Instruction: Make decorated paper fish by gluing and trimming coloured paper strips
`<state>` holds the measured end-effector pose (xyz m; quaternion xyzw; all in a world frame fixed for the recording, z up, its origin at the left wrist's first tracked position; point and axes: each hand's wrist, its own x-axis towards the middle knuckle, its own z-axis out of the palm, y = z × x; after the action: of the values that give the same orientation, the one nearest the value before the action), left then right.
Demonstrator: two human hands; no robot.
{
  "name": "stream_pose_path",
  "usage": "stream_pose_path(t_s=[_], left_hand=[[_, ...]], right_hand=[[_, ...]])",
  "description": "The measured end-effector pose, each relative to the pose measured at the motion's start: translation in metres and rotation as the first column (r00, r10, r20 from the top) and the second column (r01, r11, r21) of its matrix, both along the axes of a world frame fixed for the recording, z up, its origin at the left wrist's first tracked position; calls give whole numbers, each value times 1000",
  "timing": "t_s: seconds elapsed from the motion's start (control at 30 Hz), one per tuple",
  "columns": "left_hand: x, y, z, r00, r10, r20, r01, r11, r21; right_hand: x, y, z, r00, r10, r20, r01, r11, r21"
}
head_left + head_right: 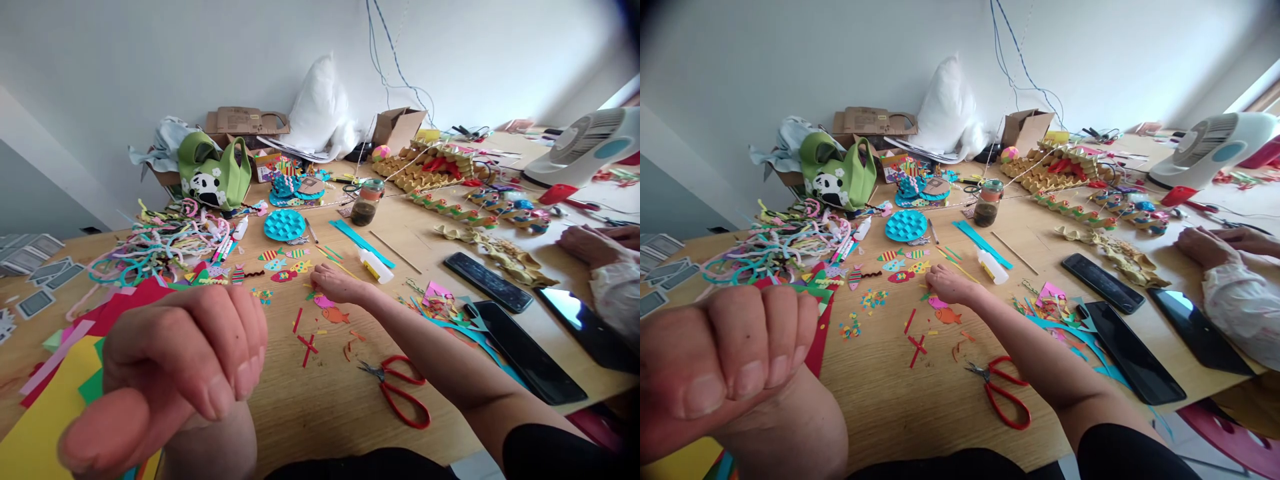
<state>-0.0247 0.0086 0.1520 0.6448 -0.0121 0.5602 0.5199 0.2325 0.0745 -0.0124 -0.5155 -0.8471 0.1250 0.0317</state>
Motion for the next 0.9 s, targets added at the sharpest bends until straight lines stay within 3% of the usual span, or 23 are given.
stream_pose_path(t_s=[0.2, 0.33, 0.53, 0.63, 0.73, 0.83, 0.9], left_hand=[[0, 7, -1, 998, -36, -48, 36, 999, -5], [10, 16, -3, 991, 111, -77, -118, 990, -82], [24, 32, -15, 947, 246, -206, -266, 961, -79], [30, 39, -22, 867, 304, -395, -358, 931, -69], [36, 42, -27, 751, 364, -550, -421, 907, 25], [41, 42, -29, 657, 421, -625, -428, 891, 150], [43, 42, -29, 625, 449, -638, -432, 880, 197]], right_hand=[[1, 0, -1, 1000, -16, 17, 16, 1000, -13], [-1, -3, 0, 999, -4, 49, 4, 1000, -10], [-5, -12, 6, 997, -45, 68, 40, 996, 79], [-9, -16, 11, 995, -76, 61, 67, 987, 145], [-10, -19, 15, 985, -163, 46, 152, 971, 186], [-2, -18, 16, 938, -346, -1, 343, 930, 132], [7, -13, 14, 874, -486, 14, 484, 872, 74]])
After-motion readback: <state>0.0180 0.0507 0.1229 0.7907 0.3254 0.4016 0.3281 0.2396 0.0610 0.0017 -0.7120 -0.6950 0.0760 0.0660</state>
